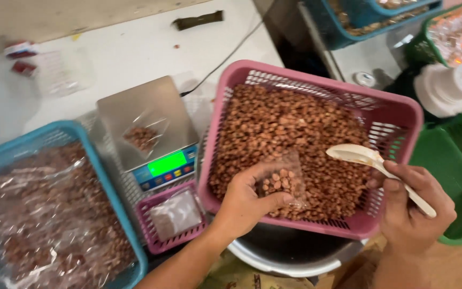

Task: Scooping peanuts from a basket into small plastic bags and weighing them on a digital scale.

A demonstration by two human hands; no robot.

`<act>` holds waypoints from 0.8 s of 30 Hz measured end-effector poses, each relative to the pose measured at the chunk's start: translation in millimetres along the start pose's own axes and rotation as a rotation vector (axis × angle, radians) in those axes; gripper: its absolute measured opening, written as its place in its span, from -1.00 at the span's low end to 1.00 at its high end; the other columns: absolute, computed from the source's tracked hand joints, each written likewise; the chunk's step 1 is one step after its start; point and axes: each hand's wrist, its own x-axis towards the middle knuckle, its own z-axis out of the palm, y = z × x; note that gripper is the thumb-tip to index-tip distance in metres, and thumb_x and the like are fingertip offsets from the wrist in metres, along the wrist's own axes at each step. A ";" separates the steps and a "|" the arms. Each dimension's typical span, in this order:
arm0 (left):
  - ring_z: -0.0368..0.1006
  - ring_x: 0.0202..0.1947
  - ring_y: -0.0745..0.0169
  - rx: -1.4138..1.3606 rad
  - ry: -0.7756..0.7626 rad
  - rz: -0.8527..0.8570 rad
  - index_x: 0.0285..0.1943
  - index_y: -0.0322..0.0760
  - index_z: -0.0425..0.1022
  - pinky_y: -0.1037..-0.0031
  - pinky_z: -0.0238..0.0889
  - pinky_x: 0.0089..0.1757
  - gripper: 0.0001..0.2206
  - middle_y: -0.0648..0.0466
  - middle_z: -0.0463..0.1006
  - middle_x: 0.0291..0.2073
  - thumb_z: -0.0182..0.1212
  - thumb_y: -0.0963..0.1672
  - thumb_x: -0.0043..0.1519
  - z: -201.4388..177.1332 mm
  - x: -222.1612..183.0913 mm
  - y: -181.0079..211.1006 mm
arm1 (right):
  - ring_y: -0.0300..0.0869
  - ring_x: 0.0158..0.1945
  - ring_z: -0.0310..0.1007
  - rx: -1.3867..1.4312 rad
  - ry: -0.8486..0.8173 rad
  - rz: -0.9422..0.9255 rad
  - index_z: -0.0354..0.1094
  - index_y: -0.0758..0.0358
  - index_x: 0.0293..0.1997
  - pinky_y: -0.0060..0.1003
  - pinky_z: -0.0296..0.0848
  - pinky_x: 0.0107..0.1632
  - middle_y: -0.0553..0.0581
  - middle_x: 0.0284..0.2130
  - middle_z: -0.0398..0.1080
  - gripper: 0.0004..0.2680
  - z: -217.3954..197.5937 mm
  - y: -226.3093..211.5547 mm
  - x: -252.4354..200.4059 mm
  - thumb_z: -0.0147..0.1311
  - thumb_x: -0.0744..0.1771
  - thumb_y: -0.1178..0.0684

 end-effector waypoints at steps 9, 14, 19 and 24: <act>0.52 0.00 0.33 -0.189 0.259 0.006 0.16 -0.26 0.57 0.50 0.41 0.06 -0.60 0.06 0.63 0.08 0.42 -0.12 0.12 -69.2 -34.8 -41.6 | 0.03 -0.20 0.46 -0.025 -0.108 0.209 0.39 0.73 0.25 -0.23 0.43 -0.02 0.47 -0.14 0.42 -0.83 12.3 12.1 -25.9 -0.01 0.61 0.27; 0.48 -0.31 0.22 0.545 0.570 0.161 -0.37 -0.16 0.53 0.31 0.28 -0.10 -0.75 0.11 0.58 -0.40 0.05 -0.10 0.37 -171.4 -20.4 -28.6 | 0.05 -0.09 0.46 -0.190 -0.254 0.261 0.32 0.65 0.47 -0.16 0.38 0.04 0.48 -0.08 0.44 -0.75 3.9 41.3 -36.4 -0.13 0.69 0.15; 0.08 0.32 -0.12 0.938 0.473 0.120 -0.56 -0.23 0.57 -0.06 -0.02 0.24 -0.61 -0.04 0.43 0.23 0.18 -0.01 0.34 -262.1 40.7 -27.7 | 0.00 -0.11 0.45 -0.109 -0.267 0.228 0.31 0.66 0.45 -0.21 0.40 0.07 0.47 -0.05 0.43 -0.79 3.0 45.8 -42.5 -0.15 0.70 0.21; 0.54 -0.16 0.16 0.850 0.431 0.189 -0.21 -0.22 0.66 0.35 0.37 -0.10 -0.86 0.08 0.65 -0.20 0.43 -0.09 0.17 -285.0 47.3 -40.6 | 0.10 -0.09 0.49 -0.280 -0.288 0.309 0.39 0.69 0.41 -0.10 0.43 -0.04 0.54 -0.11 0.47 -0.75 5.8 11.6 -41.2 -0.04 0.66 0.17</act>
